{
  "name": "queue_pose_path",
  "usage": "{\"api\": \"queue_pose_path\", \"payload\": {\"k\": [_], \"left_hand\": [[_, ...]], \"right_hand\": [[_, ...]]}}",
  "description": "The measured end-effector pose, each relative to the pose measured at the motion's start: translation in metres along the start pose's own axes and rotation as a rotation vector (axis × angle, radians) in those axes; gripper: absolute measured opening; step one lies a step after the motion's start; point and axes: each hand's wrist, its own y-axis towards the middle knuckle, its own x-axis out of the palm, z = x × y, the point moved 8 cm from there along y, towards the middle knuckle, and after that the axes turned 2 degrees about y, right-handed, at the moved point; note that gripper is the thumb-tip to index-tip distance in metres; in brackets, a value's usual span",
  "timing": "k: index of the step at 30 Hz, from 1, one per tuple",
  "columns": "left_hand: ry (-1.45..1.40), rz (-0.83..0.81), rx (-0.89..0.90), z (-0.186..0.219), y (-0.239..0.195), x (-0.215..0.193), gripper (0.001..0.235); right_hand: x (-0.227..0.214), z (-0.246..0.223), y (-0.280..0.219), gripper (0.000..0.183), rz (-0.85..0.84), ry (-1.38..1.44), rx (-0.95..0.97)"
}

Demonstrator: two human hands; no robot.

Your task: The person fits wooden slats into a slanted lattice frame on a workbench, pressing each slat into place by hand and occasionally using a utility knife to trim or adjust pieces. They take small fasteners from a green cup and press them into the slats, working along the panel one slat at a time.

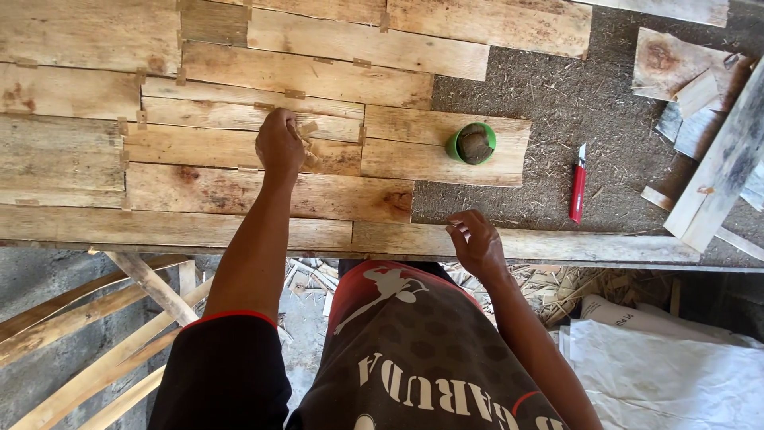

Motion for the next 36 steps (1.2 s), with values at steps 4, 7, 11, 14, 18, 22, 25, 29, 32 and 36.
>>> {"api": "queue_pose_path", "payload": {"k": [4, 7, 11, 14, 18, 22, 25, 29, 32, 36], "left_hand": [[-0.132, -0.074, -0.214, -0.011, 0.005, -0.002, 0.002], [-0.108, -0.104, -0.202, 0.005, 0.004, -0.011, 0.013], [-0.042, -0.102, -0.156, 0.01, 0.003, -0.005, 0.018], [-0.065, -0.112, -0.173, -0.004, 0.003, 0.014, 0.015], [-0.111, -0.088, -0.164, -0.005, 0.002, 0.013, 0.013], [-0.281, 0.057, -0.11, 0.042, -0.001, -0.036, 0.011], [-0.382, 0.175, 0.057, 0.071, -0.008, -0.045, 0.013], [-0.491, 0.18, 0.179, 0.099, -0.022, -0.035, 0.018], [-0.662, 0.055, 0.197, 0.14, -0.045, -0.031, 0.019], [-0.672, -0.096, 0.312, 0.182, -0.085, -0.016, 0.016]], "right_hand": [[0.0, 0.0, 0.002, 0.015, -0.007, -0.021, 0.046], [0.003, 0.002, 0.001, 0.016, -0.009, -0.038, 0.04], [0.007, 0.004, 0.001, 0.017, -0.035, -0.066, 0.041], [0.005, -0.003, 0.0, 0.018, -0.023, -0.055, 0.025], [0.007, 0.003, -0.001, 0.019, -0.051, -0.071, 0.093], [0.009, 0.008, -0.001, 0.019, -0.042, -0.033, 0.088], [0.007, 0.001, 0.006, 0.018, -0.017, 0.037, 0.064], [0.013, -0.005, 0.019, 0.015, -0.016, 0.154, 0.07], [0.024, 0.007, 0.026, 0.019, 0.012, 0.233, 0.128], [0.042, 0.02, 0.041, 0.022, -0.029, 0.496, 0.244]]}}
